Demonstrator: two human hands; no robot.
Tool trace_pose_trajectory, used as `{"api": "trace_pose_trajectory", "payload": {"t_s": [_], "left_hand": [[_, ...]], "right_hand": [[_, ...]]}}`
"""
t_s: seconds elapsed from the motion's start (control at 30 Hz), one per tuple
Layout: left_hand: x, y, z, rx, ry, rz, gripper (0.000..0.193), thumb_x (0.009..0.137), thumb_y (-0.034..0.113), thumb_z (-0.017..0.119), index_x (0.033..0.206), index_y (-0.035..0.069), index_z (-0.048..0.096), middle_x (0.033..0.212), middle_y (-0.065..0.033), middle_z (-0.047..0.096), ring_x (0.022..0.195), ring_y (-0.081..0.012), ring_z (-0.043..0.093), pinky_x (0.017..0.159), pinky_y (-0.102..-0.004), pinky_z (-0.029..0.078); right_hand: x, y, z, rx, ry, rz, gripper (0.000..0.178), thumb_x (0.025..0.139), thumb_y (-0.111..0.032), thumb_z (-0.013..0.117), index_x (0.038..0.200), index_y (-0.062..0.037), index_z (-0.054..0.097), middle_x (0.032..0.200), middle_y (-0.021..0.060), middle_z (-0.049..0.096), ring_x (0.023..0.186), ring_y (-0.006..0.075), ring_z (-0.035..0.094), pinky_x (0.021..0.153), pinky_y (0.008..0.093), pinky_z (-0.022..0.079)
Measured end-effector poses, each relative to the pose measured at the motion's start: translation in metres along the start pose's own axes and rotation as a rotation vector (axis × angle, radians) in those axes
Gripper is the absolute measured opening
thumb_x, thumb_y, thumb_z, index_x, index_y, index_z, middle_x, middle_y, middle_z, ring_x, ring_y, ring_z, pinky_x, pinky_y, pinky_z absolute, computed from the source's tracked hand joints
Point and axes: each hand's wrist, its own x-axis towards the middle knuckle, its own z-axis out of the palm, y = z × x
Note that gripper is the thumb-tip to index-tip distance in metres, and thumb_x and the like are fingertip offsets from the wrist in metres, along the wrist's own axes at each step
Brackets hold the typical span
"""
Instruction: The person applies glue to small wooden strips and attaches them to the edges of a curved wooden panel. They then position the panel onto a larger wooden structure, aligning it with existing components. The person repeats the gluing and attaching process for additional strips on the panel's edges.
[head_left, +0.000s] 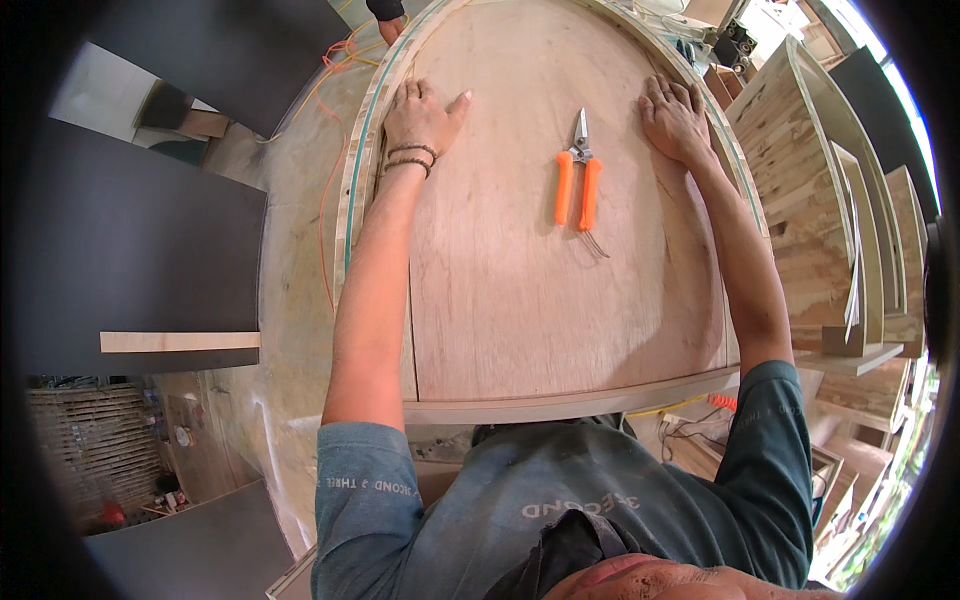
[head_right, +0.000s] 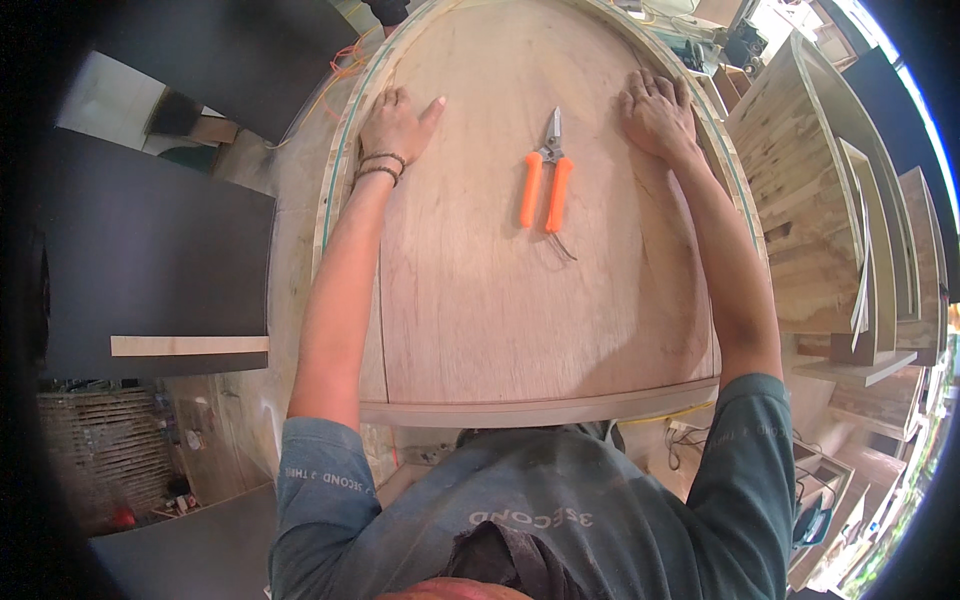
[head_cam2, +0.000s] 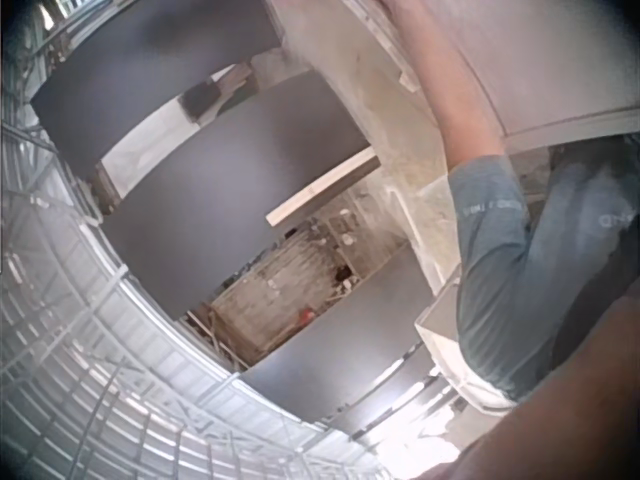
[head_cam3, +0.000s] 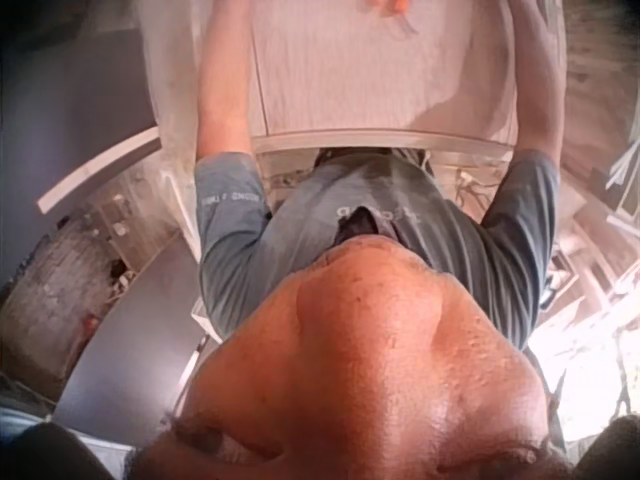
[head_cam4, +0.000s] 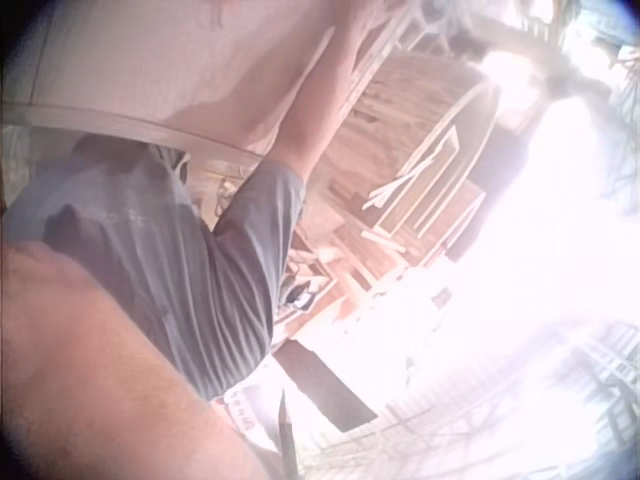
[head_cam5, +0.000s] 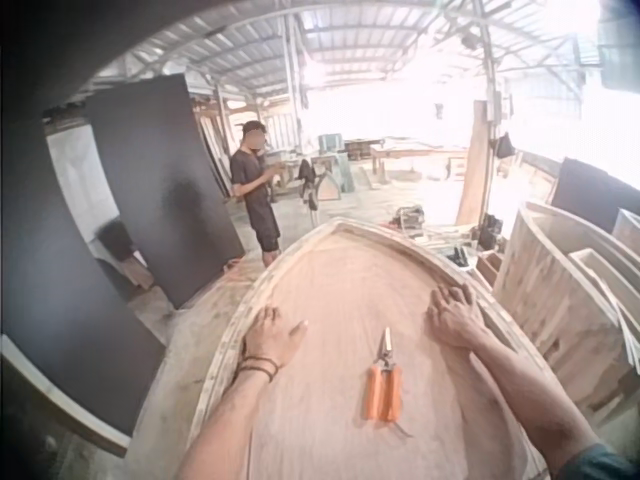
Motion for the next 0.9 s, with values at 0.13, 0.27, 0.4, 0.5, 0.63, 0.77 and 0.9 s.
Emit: {"api": "trace_pose_trajectory", "payload": {"t_s": [0.13, 0.27, 0.4, 0.5, 0.63, 0.77, 0.9], "left_hand": [[0.002, -0.005, 0.008, 0.006, -0.044, -0.006, 0.094, 0.099, 0.070, 0.042, 0.157, -0.004, 0.035, 0.165, -0.0226, 0.032, 0.156, -0.0328, 0.025, 0.125, -0.0422, 0.028], [0.003, -0.003, 0.007, -0.089, -0.111, 0.003, 0.099, 0.099, 0.072, 0.036, 0.160, -0.006, 0.025, 0.168, -0.0272, 0.021, 0.159, -0.0362, 0.016, 0.129, -0.0426, 0.014], [0.003, -0.005, 0.004, -0.096, -0.133, 0.013, 0.098, 0.100, 0.071, 0.035, 0.160, -0.006, 0.024, 0.169, -0.0258, 0.021, 0.159, -0.0356, 0.014, 0.130, -0.0427, 0.013], [0.004, -0.008, 0.006, -0.087, -0.143, 0.024, 0.098, 0.100, 0.071, 0.035, 0.161, -0.005, 0.023, 0.169, -0.0242, 0.020, 0.159, -0.0349, 0.013, 0.130, -0.0428, 0.013], [0.006, -0.011, 0.007, -0.059, -0.150, 0.054, 0.098, 0.101, 0.072, 0.033, 0.161, -0.004, 0.022, 0.170, -0.0230, 0.019, 0.159, -0.0346, 0.013, 0.130, -0.0430, 0.015], [0.009, -0.013, 0.009, -0.064, -0.144, 0.110, 0.098, 0.101, 0.072, 0.033, 0.160, -0.006, 0.023, 0.169, -0.0247, 0.019, 0.159, -0.0365, 0.014, 0.130, -0.0437, 0.014], [0.017, -0.014, 0.009, -0.033, -0.171, 0.133, 0.098, 0.101, 0.071, 0.034, 0.159, -0.007, 0.024, 0.169, -0.0259, 0.020, 0.159, -0.0373, 0.015, 0.130, -0.0439, 0.014]], "right_hand": [[-0.001, -0.005, -0.005, -0.019, -0.027, 0.003, 0.063, 0.108, -0.041, 0.027, 0.157, -0.0040, 0.040, 0.164, 0.0138, 0.040, 0.153, 0.0312, 0.033, 0.129, 0.0518, 0.009], [0.000, -0.001, -0.001, -0.049, -0.018, 0.007, 0.063, 0.108, -0.041, 0.026, 0.156, -0.0038, 0.041, 0.164, 0.0137, 0.040, 0.152, 0.0313, 0.033, 0.129, 0.0525, 0.009], [0.002, 0.000, 0.001, -0.045, -0.021, 0.000, 0.062, 0.108, -0.041, 0.027, 0.156, -0.0033, 0.041, 0.164, 0.0145, 0.039, 0.152, 0.0325, 0.034, 0.129, 0.0535, 0.010], [0.003, 0.001, 0.003, -0.032, -0.018, -0.004, 0.063, 0.108, -0.040, 0.027, 0.157, -0.0029, 0.039, 0.164, 0.0159, 0.039, 0.152, 0.0341, 0.034, 0.128, 0.0544, 0.010], [0.003, 0.001, 0.002, -0.021, -0.049, -0.004, 0.064, 0.108, -0.040, 0.028, 0.158, -0.0024, 0.037, 0.164, 0.0176, 0.038, 0.151, 0.0359, 0.033, 0.128, 0.0554, 0.009], [0.004, 0.004, 0.005, 0.001, -0.020, -0.003, 0.063, 0.108, -0.040, 0.028, 0.157, -0.0025, 0.038, 0.164, 0.0169, 0.038, 0.151, 0.0360, 0.033, 0.128, 0.0548, 0.008], [0.001, 0.003, 0.004, 0.034, -0.011, -0.011, 0.062, 0.108, -0.039, 0.029, 0.156, -0.0027, 0.040, 0.163, 0.0164, 0.041, 0.151, 0.0360, 0.034, 0.128, 0.0540, 0.008]]}}
